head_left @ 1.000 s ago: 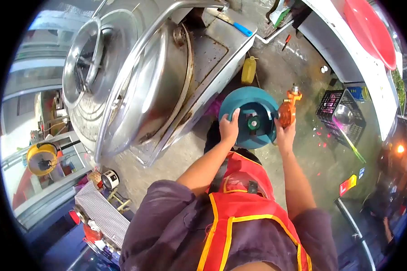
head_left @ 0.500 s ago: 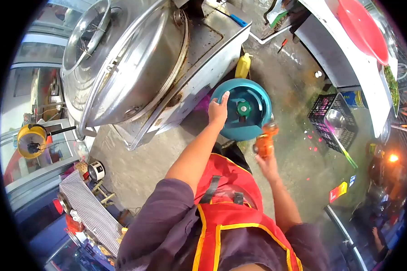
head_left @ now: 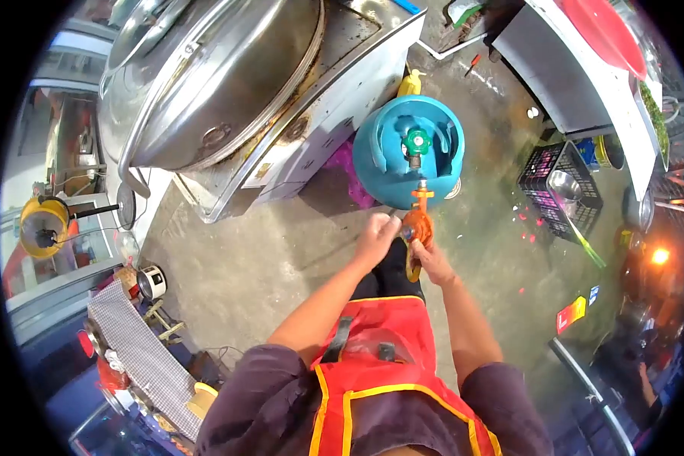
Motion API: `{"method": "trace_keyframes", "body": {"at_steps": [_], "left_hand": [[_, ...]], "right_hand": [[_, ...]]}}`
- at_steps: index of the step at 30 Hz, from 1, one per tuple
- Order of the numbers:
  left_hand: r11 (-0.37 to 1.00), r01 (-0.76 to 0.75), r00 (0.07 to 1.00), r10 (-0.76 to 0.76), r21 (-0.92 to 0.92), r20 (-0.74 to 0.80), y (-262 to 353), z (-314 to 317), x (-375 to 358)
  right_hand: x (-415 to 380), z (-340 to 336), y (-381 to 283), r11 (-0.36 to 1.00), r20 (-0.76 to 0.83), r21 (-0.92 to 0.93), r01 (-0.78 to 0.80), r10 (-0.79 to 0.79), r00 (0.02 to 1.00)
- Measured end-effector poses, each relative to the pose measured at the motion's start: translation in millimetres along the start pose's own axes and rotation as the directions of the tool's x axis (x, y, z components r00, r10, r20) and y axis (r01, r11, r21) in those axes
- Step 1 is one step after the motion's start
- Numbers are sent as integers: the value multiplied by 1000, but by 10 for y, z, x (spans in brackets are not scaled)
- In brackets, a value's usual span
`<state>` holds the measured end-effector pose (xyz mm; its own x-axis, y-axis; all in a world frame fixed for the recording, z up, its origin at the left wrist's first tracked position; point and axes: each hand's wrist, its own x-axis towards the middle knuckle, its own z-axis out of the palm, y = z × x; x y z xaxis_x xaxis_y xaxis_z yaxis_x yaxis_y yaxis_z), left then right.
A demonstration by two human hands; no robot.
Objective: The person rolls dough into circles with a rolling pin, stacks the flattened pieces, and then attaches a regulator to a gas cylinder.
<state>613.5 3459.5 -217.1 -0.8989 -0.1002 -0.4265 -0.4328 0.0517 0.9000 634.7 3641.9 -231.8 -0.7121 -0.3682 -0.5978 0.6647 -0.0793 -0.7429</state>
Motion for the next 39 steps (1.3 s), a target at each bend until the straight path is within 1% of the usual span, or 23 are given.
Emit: {"method": "trace_keyframes", "body": {"at_steps": [1, 2, 3, 5, 6, 7, 8, 9, 11, 12, 15, 16, 22, 25, 28, 30, 31, 32, 35, 38, 39], "left_hand": [[980, 187, 960, -167, -70, 225, -60, 11, -41], [944, 264, 936, -201, -198, 289, -47, 48, -23], [883, 349, 905, -231, -315, 356, -52, 87, -24], [792, 496, 815, -282, -356, 506, -29, 34, 41], [741, 564, 760, -295, -363, 578, -18, 20, 103], [705, 581, 750, -268, -406, 605, -150, 66, 191], [697, 592, 742, -276, -405, 611, -212, 89, 267], [686, 605, 734, -284, -404, 618, -276, 119, 332], [663, 609, 748, -298, -435, 593, -360, 188, 422], [647, 616, 752, -313, -450, 581, -391, 218, 410], [732, 475, 854, -249, -489, 456, -294, 222, 224], [724, 484, 857, -278, -492, 434, -236, 224, 179], [750, 393, 918, -295, -532, 263, -149, 382, 153], [730, 372, 928, -271, -574, 256, 19, 451, 109], [706, 344, 934, -325, -619, 148, 38, 568, 217], [751, 282, 950, -306, -597, 65, -21, 563, 237], [772, 252, 955, -295, -583, 23, -53, 549, 246], [777, 277, 944, -331, -565, 7, -2, 509, 240], [779, 225, 956, -292, -586, -22, 46, 519, 236], [756, 274, 941, -338, -594, 4, 10, 593, 208], [746, 257, 946, -323, -614, 4, 0, 651, 206]], "right_hand": [[-35, 38, 13, 999, 24, -32, -10, 11, 1000], [-31, 81, 49, 997, 2, -65, -51, 52, 999], [-6, 125, 101, 999, 36, 54, -9, 7, 999], [62, 113, 135, 963, 44, 259, -78, 69, 997], [136, 74, 129, 948, 56, 309, -80, 65, 996], [219, 36, 127, 929, 69, 361, -84, 63, 996], [277, 7, 152, 905, 80, 416, -93, 66, 995], [324, -20, 185, 903, 117, 416, -105, 62, 991], [422, -73, 237, 900, 192, 415, -129, 52, 980], [428, -92, 273, 904, 192, 405, -140, 66, 979], [336, -60, 217, 912, 199, 378, -159, 88, 976], [365, -107, 274, 923, 249, 360, -139, 48, 967], [470, -234, 307, 896, 316, 402, -188, 57, 947], [436, -279, 274, 904, 288, 396, -164, 47, 956], [453, -254, 100, 885, 183, 413, -217, 152, 971], [447, -316, -10, 983, 18, 162, -86, 84, 996], [445, -368, -76, 999, -55, 23, -31, 32, 998], [435, -412, -273, 995, -32, 96, 22, -19, 999], [665, -386, -635, 988, -139, 157, -8, 30, 990], [1017, -404, -779, 915, 124, 391, -101, 56, 991], [1089, -417, -776, 902, 185, 420, -104, 26, 982]]}}
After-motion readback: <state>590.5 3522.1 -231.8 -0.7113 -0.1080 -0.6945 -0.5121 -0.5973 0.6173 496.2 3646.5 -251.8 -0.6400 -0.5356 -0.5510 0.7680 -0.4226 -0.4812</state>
